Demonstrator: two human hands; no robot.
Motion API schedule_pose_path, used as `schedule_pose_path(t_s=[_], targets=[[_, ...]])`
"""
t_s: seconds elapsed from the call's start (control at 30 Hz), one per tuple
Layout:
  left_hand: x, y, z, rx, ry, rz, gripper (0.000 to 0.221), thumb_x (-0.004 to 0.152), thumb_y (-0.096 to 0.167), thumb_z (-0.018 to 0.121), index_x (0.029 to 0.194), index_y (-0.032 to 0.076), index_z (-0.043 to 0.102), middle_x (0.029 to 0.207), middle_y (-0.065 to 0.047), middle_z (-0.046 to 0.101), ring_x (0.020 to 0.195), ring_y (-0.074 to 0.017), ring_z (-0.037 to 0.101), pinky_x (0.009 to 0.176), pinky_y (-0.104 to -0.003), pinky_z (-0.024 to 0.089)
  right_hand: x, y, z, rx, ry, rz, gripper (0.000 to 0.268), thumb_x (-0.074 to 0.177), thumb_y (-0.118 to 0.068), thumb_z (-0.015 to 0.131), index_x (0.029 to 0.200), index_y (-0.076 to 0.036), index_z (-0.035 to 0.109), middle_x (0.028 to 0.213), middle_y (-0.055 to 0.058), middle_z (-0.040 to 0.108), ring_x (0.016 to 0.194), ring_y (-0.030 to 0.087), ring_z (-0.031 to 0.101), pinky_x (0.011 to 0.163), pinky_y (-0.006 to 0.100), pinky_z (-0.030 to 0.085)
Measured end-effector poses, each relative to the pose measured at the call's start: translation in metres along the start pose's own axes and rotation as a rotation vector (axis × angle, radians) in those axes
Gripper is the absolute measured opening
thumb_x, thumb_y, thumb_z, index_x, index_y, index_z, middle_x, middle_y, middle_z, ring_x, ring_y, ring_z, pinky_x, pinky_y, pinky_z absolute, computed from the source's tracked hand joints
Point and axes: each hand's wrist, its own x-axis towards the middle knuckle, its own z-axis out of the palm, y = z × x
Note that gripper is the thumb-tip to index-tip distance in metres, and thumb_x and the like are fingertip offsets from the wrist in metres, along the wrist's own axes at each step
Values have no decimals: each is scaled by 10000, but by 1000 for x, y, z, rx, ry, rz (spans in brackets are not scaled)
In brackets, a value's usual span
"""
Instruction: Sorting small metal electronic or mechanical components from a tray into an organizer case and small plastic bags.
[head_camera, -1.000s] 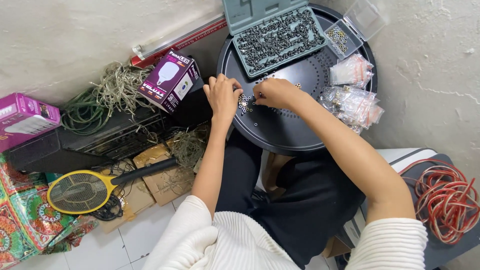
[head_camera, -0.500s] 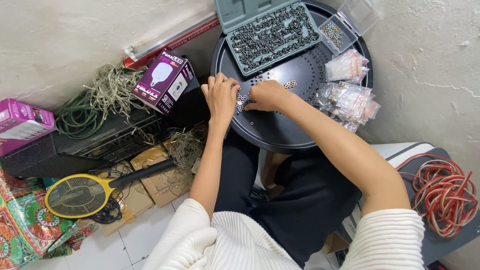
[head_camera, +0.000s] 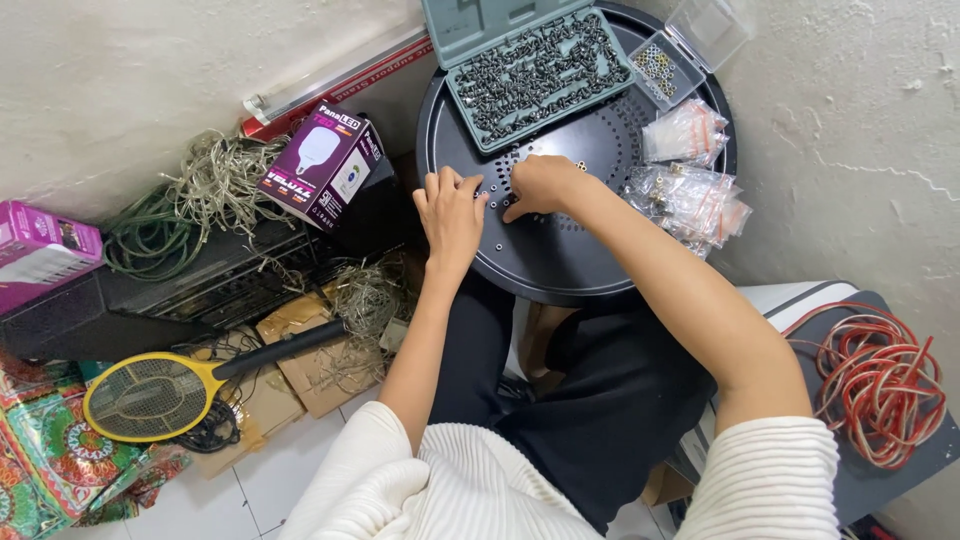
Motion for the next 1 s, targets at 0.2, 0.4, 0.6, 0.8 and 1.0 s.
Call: schedule_pose_path(t_s=[0.2,0.4,0.6,0.8,1.0], targets=[[-1,14,5,-12,9,38,261,847,300,793,1070,179,732,907,11,457,926,-220,462,797,-398,318,-6,25,-3,-43,-12,98,483,746,-464,887,548,-105,630,464,71,571,482,233,575,515,363,520],[0,29,19,-79,-9,61,303,836,284,799,1102,162,722,914,18,458,921,-211,459,801,-390,314,-15,45,-9,4,38,179,471,786,-421,872,562,-78,639,467,71,550,472,252,559,504,354,478],[2,54,38,-159,-46,0,246,868,290,785,1091,201,733,923,38,510,933,-191,491,815,-396,329,-24,67,-14,90,108,191,486,880,-356,823,556,-58,616,472,90,538,477,249,536,516,358,456],[7,77,58,-188,23,-41,239,838,281,809,1059,244,726,885,63,552,901,-164,524,808,-369,341,-39,89,-15,273,280,244,529,996,-334,698,542,-85,593,468,90,544,455,251,506,503,359,410],[16,86,57,-214,38,-28,146,844,229,814,971,227,742,780,65,571,838,-172,551,781,-366,348,-39,118,-4,294,344,285,510,1013,-302,682,564,-74,599,494,105,579,482,259,544,521,358,427]])
